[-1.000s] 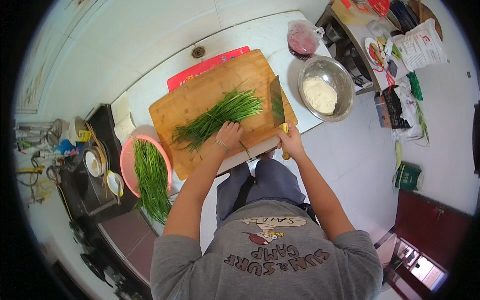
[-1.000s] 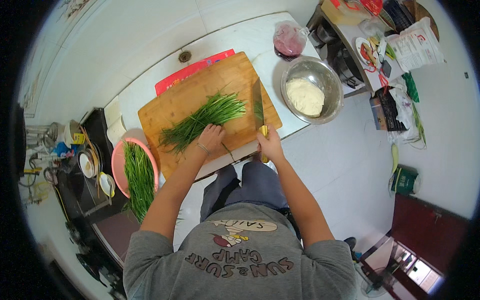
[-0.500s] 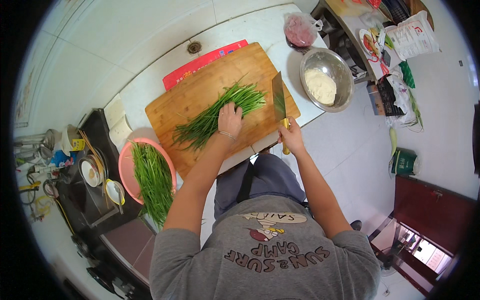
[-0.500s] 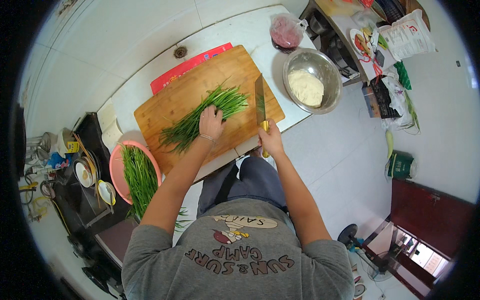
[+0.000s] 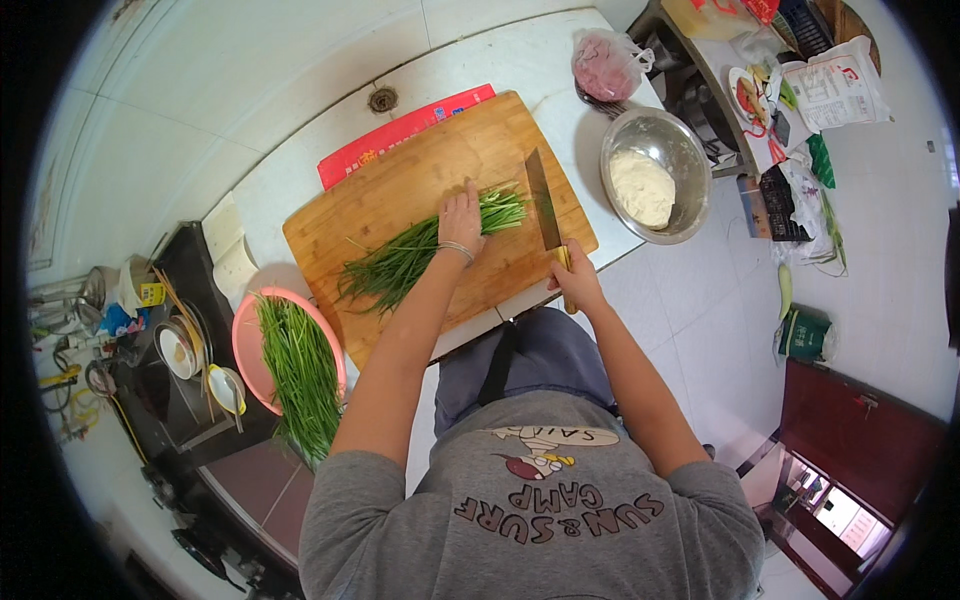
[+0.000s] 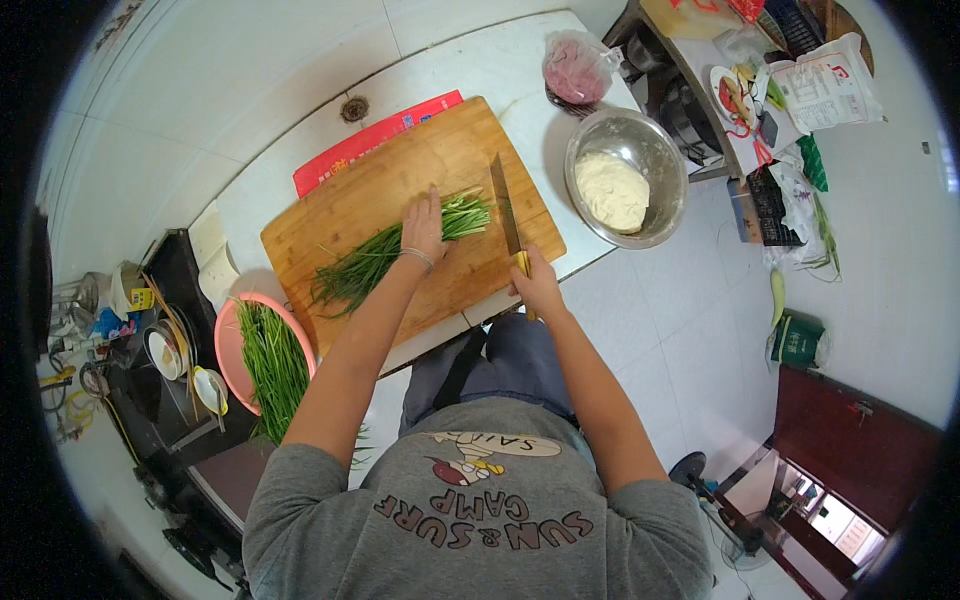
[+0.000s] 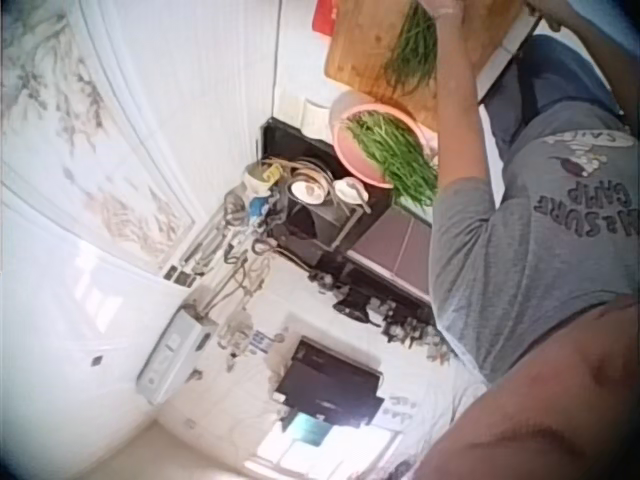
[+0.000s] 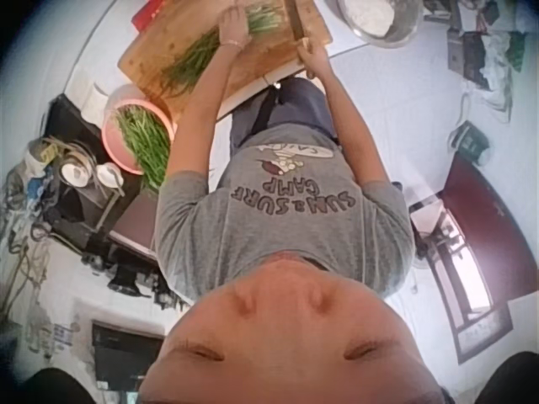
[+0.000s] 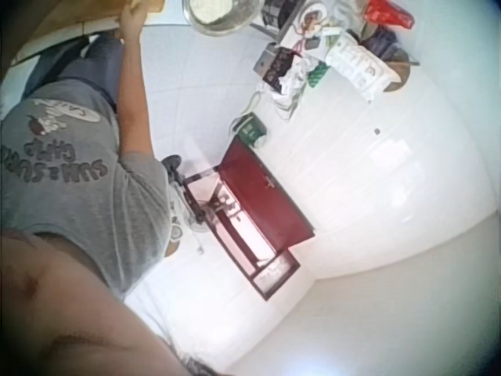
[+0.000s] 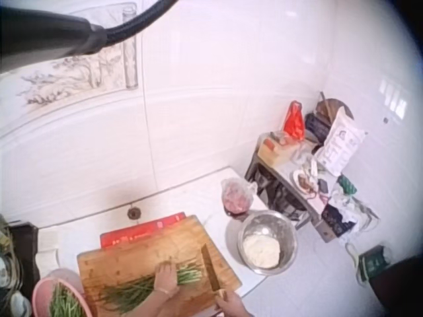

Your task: The person washes a large bunch of green chives in a pink basin at the sink, then transfers them to a wooden cutting board. They use a knife to chop the chives into small pieces, working through the bunch systematically.

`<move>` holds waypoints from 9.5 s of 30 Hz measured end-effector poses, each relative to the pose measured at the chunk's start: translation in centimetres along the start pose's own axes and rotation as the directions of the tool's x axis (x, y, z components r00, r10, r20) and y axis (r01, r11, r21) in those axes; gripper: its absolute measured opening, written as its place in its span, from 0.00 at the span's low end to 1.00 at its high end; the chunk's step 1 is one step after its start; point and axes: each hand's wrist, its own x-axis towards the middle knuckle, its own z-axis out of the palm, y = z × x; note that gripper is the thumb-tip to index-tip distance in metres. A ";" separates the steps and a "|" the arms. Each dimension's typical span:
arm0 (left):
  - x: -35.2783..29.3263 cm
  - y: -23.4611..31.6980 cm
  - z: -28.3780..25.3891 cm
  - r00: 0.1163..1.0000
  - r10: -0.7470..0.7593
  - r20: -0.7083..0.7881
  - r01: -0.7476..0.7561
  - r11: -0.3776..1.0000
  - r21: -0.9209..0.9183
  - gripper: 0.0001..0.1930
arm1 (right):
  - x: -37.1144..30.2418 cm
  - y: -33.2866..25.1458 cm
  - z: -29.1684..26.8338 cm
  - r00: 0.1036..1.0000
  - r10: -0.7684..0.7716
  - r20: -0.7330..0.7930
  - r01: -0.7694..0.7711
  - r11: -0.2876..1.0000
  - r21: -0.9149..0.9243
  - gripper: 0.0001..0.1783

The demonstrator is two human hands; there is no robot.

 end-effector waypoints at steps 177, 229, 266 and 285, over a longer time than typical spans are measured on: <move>-7.7 -14.8 -5.0 0.375 -0.913 0.159 0.927 0.368 -0.070 0.46 | 5.1 -5.9 1.9 0.988 -0.113 0.102 0.152 0.758 -0.635 0.20; 1.8 -1.1 1.7 0.444 -0.753 0.485 0.885 0.284 -0.370 0.51 | 4.5 -9.6 -2.5 0.793 0.423 0.437 -0.070 0.777 -0.626 0.18; -2.2 -0.4 2.1 0.989 0.008 -0.149 -0.004 1.000 0.028 0.28 | 2.1 0.0 2.3 0.977 -0.169 -0.130 0.029 0.710 -0.704 0.21; -2.5 1.1 2.5 0.971 0.040 -0.236 -0.047 0.999 -0.021 0.30 | 4.3 -1.1 4.1 0.991 -0.072 -0.109 -0.028 0.699 -0.715 0.20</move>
